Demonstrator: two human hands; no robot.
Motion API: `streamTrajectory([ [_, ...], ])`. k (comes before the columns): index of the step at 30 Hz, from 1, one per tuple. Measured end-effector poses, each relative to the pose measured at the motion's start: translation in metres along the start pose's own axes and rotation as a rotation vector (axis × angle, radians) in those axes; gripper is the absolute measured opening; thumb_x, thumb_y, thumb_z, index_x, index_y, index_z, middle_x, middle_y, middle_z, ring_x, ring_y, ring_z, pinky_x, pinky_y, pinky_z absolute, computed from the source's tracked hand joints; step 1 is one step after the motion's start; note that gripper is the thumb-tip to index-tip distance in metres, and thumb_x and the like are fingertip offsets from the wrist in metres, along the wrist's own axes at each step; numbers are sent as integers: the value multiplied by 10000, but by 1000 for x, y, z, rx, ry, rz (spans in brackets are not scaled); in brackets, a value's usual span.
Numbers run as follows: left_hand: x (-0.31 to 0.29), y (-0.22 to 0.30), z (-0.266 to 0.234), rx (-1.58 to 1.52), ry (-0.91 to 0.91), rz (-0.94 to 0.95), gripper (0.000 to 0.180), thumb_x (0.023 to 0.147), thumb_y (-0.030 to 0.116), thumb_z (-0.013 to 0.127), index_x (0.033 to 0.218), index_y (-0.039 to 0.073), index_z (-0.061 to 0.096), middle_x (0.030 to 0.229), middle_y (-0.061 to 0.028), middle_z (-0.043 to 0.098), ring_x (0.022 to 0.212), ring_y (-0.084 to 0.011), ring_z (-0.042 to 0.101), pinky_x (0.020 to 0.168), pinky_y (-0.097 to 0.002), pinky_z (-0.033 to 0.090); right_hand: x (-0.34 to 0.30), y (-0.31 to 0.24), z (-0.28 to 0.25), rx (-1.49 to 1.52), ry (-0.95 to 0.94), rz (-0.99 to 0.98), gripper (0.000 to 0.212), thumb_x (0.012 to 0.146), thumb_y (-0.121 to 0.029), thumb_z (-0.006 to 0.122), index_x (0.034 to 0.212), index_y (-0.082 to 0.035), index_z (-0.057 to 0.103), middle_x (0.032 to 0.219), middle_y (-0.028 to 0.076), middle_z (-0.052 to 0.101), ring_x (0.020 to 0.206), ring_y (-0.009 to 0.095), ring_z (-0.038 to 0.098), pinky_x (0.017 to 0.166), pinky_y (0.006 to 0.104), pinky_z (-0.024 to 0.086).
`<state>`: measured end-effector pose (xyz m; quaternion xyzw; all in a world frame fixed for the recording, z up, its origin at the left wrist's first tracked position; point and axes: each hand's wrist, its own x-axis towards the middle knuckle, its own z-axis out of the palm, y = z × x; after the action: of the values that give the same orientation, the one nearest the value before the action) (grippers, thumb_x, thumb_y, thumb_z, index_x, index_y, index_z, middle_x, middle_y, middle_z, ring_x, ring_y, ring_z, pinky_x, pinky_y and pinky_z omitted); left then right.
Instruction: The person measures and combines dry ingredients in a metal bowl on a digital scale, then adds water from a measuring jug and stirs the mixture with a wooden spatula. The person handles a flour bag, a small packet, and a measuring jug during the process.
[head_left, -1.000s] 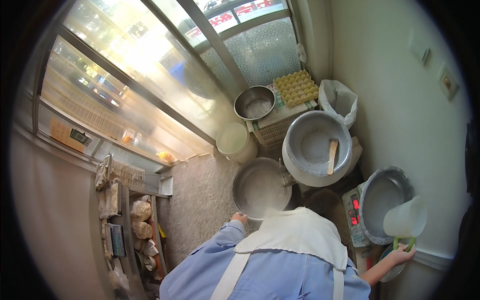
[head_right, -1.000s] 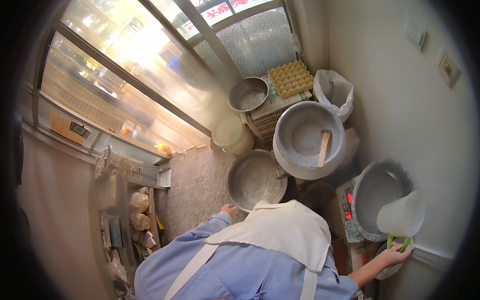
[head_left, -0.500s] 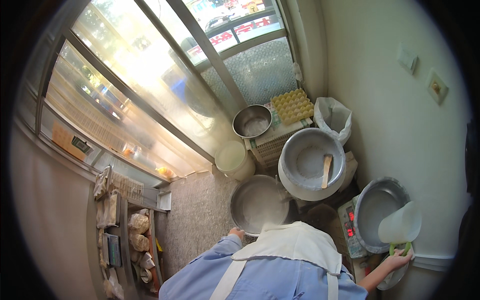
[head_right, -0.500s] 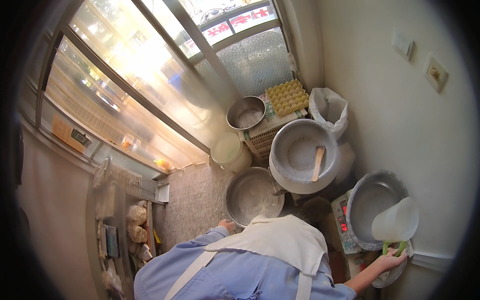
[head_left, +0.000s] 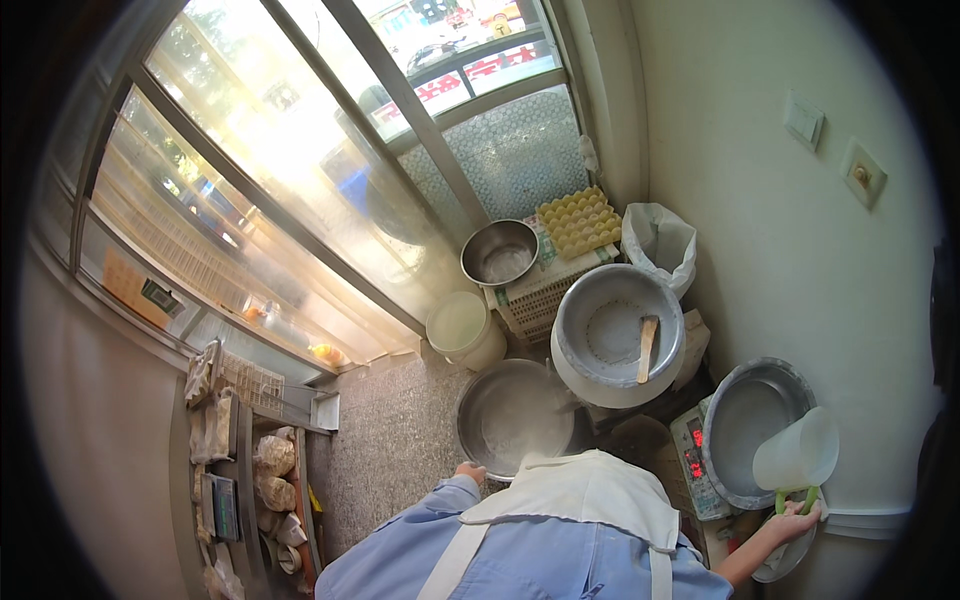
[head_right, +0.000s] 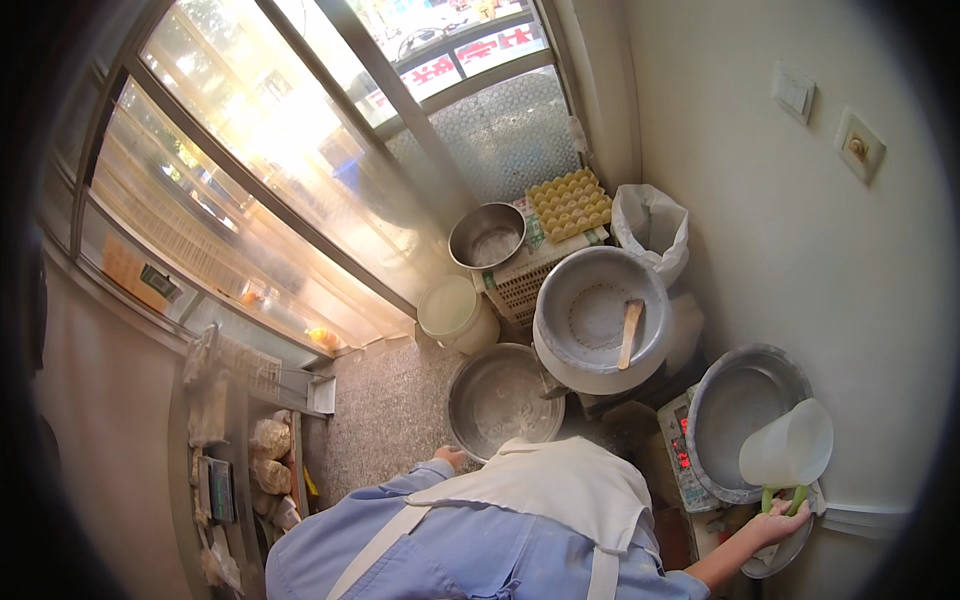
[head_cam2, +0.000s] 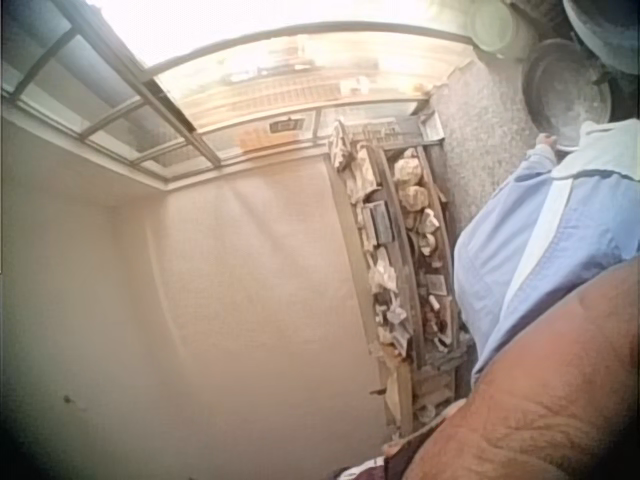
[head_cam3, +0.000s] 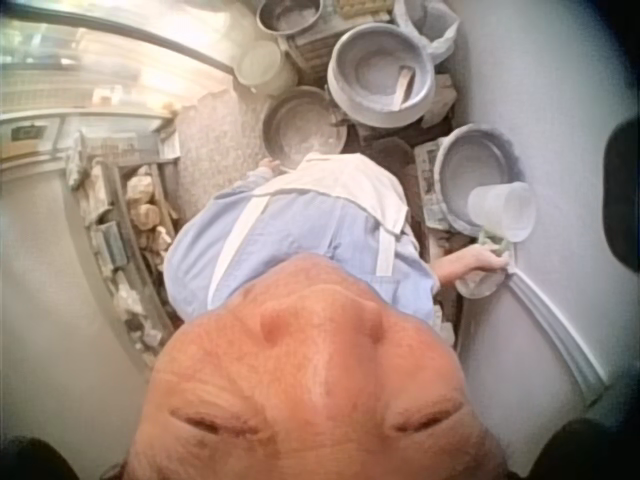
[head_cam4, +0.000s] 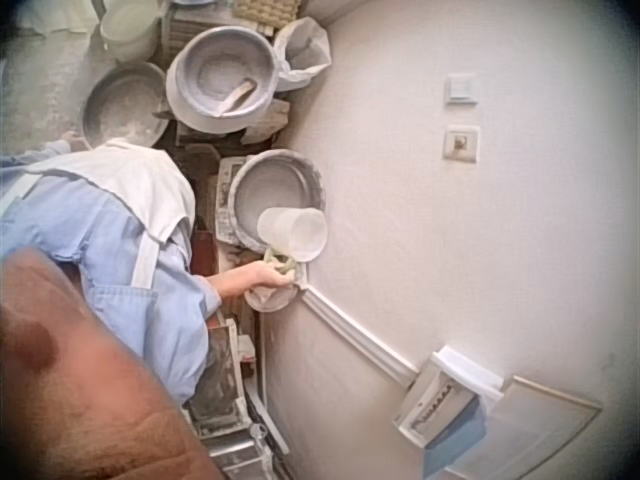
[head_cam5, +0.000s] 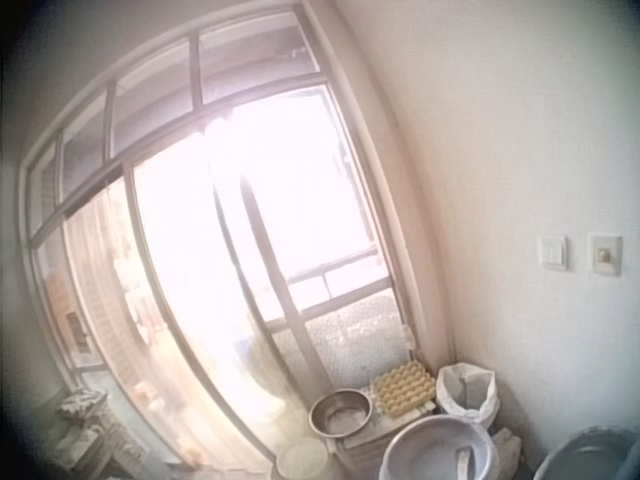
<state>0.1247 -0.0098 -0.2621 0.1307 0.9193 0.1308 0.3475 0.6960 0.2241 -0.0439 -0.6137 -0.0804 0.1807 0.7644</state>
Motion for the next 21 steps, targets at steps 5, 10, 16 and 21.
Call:
streamTrajectory([
  [5,18,-14,8,-23,-25,9,442,671,278,594,1006,-10,588,935,-173,603,892,-274,571,792,-320,441,-5,-8,5,101,57,107,327,789,-264,500,549,-125,325,501,-30,249,438,94,274,447,227,250],
  [10,27,-22,17,6,71,47,379,685,237,623,955,-28,606,788,-133,636,718,-218,612,653,-304,478,-1,-5,2,92,51,114,335,788,-267,502,544,-127,321,506,-33,243,440,90,275,446,223,247],
  [16,27,-21,16,38,72,75,388,681,240,636,949,-38,603,802,-147,635,735,-221,612,666,-307,478,-3,-6,3,123,43,140,337,791,-267,496,539,-125,324,505,-30,249,442,94,285,450,221,261],
  [21,27,-21,16,-11,48,53,399,676,244,643,952,-41,601,829,-146,636,759,-230,610,690,-311,475,-7,-10,6,108,54,147,342,793,-267,492,536,-125,316,499,-30,253,442,95,285,459,219,273],
])
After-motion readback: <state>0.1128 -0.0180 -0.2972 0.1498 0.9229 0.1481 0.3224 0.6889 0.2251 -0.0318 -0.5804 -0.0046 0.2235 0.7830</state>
